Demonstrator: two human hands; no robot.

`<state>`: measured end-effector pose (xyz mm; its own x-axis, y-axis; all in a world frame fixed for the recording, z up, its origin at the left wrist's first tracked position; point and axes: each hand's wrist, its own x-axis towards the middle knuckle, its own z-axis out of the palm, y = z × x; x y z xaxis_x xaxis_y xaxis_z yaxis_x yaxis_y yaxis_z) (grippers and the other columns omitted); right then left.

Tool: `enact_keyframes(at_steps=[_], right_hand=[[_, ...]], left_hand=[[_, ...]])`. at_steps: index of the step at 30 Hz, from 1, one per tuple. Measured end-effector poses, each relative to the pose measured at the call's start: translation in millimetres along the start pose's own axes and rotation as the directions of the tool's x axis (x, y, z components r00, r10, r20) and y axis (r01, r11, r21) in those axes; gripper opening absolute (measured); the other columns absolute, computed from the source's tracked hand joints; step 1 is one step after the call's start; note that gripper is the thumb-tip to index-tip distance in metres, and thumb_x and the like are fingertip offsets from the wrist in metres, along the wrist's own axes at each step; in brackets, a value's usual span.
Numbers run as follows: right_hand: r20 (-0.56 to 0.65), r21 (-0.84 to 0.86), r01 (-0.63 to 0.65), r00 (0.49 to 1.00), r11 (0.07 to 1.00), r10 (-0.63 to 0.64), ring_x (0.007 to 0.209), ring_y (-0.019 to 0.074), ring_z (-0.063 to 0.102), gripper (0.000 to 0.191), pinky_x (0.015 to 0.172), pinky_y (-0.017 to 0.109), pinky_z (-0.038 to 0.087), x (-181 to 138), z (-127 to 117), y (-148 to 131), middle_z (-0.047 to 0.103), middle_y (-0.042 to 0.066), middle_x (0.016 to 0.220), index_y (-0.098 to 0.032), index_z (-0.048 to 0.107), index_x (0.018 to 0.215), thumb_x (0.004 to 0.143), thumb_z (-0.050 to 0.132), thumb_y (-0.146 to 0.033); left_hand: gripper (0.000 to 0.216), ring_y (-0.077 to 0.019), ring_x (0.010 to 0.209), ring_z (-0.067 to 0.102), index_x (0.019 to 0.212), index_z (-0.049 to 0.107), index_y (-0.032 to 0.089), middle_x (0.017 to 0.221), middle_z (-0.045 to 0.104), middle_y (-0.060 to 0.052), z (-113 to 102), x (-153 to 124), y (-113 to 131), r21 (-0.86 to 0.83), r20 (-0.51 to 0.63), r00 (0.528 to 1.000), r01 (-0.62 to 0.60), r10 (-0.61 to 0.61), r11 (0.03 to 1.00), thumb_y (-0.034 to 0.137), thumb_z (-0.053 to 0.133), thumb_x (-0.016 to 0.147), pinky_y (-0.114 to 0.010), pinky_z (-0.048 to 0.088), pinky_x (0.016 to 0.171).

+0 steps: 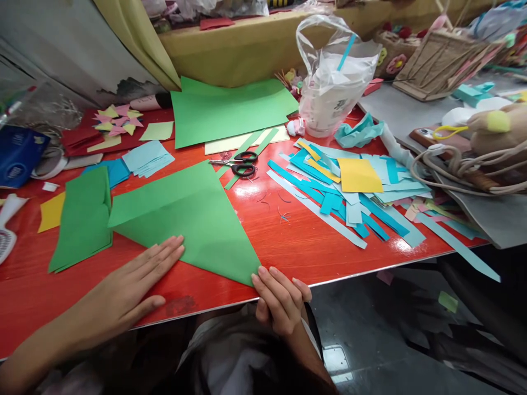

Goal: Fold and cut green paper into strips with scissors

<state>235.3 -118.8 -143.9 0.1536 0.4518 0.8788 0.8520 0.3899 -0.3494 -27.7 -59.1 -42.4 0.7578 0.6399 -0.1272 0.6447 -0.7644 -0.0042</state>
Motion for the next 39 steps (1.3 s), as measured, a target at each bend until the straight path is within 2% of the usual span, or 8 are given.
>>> enact_keyframes(at_steps=[10,22,26,28,31,34,36,39], right_hand=[[0.118,0.039,0.056,0.991,0.998,-0.060,0.087,0.0149,0.064,0.026,0.091,0.033,0.033,2,-10,5,0.072,0.001,0.090,-0.020,0.067,0.100,0.090,0.043,-0.017],[0.369,0.323,0.130,0.895,0.937,-0.251,0.101,0.0290,0.061,0.040,0.081,0.044,0.044,22,-61,30,0.068,0.015,0.102,-0.010,0.059,0.118,0.083,0.041,-0.017],[0.276,0.474,0.011,0.948,0.880,-0.160,0.077,0.0247,0.066,0.039,0.068,0.041,0.046,53,-78,22,0.069,0.008,0.077,-0.018,0.063,0.110,0.090,0.031,-0.029],[0.215,0.504,-0.034,0.973,0.863,-0.088,0.064,0.0209,0.063,0.037,0.062,0.038,0.045,83,-75,16,0.066,0.004,0.067,-0.025,0.067,0.094,0.092,0.031,-0.031],[0.282,0.461,-0.078,0.957,0.884,-0.063,0.063,0.0184,0.062,0.026,0.062,0.034,0.047,138,-45,15,0.064,0.001,0.064,-0.027,0.066,0.086,0.091,0.040,-0.028],[0.564,0.259,-0.040,0.818,0.965,-0.117,0.073,0.0168,0.063,0.019,0.065,0.030,0.047,183,16,29,0.068,0.002,0.086,-0.023,0.065,0.091,0.089,0.047,-0.028],[0.757,0.111,0.060,0.641,0.992,-0.124,0.088,0.0216,0.060,0.025,0.071,0.033,0.046,196,61,45,0.065,0.007,0.105,-0.020,0.063,0.104,0.088,0.047,-0.031],[0.843,-0.018,0.175,0.531,0.984,-0.079,0.104,0.0284,0.053,0.035,0.080,0.038,0.044,195,112,68,0.060,0.014,0.114,-0.014,0.059,0.115,0.087,0.047,-0.030]], left_hand=[[0.065,-0.0215,0.140,0.018,0.147,0.000,0.023,0.153,0.012,-0.002,11,-30,-47,-0.014,0.003,0.952,0.307,-0.307,0.952,0.045,0.027,0.092,-0.039,0.026,0.112],[0.070,-0.0234,0.140,0.018,0.145,0.015,0.008,0.151,0.020,-0.012,20,-31,-45,0.136,-0.200,0.921,0.365,-0.335,0.921,0.052,0.023,0.091,-0.043,0.015,0.115],[0.067,-0.0278,0.139,0.018,0.145,0.013,0.007,0.151,0.019,-0.017,21,-25,-28,0.087,-0.371,0.855,0.421,-0.363,0.903,0.043,0.030,0.092,-0.049,0.016,0.114],[0.064,-0.0263,0.139,0.021,0.146,0.013,0.012,0.150,0.021,-0.014,19,-20,-13,0.026,-0.383,0.869,0.351,-0.315,0.936,0.037,0.035,0.092,-0.048,0.021,0.113],[0.046,-0.0238,0.137,0.025,0.136,0.039,0.026,0.147,0.033,-0.004,12,-16,5,-0.107,-0.215,0.966,0.125,-0.146,0.986,0.035,0.039,0.091,-0.046,0.029,0.110],[0.032,-0.0193,0.131,0.038,0.116,0.058,0.023,0.134,0.052,-0.002,5,-19,8,-0.311,-0.232,0.949,0.137,-0.215,0.940,0.031,0.037,0.093,-0.038,0.037,0.107],[0.030,-0.0170,0.120,0.051,0.103,0.062,0.019,0.119,0.063,-0.005,4,-23,2,-0.403,-0.317,0.887,0.195,-0.337,0.894,0.030,0.037,0.093,-0.032,0.043,0.101],[0.028,-0.0178,0.114,0.056,0.086,0.061,0.019,0.108,0.065,-0.007,7,-27,-8,-0.414,-0.363,0.816,0.291,-0.450,0.862,0.034,0.038,0.092,-0.031,0.046,0.095]])
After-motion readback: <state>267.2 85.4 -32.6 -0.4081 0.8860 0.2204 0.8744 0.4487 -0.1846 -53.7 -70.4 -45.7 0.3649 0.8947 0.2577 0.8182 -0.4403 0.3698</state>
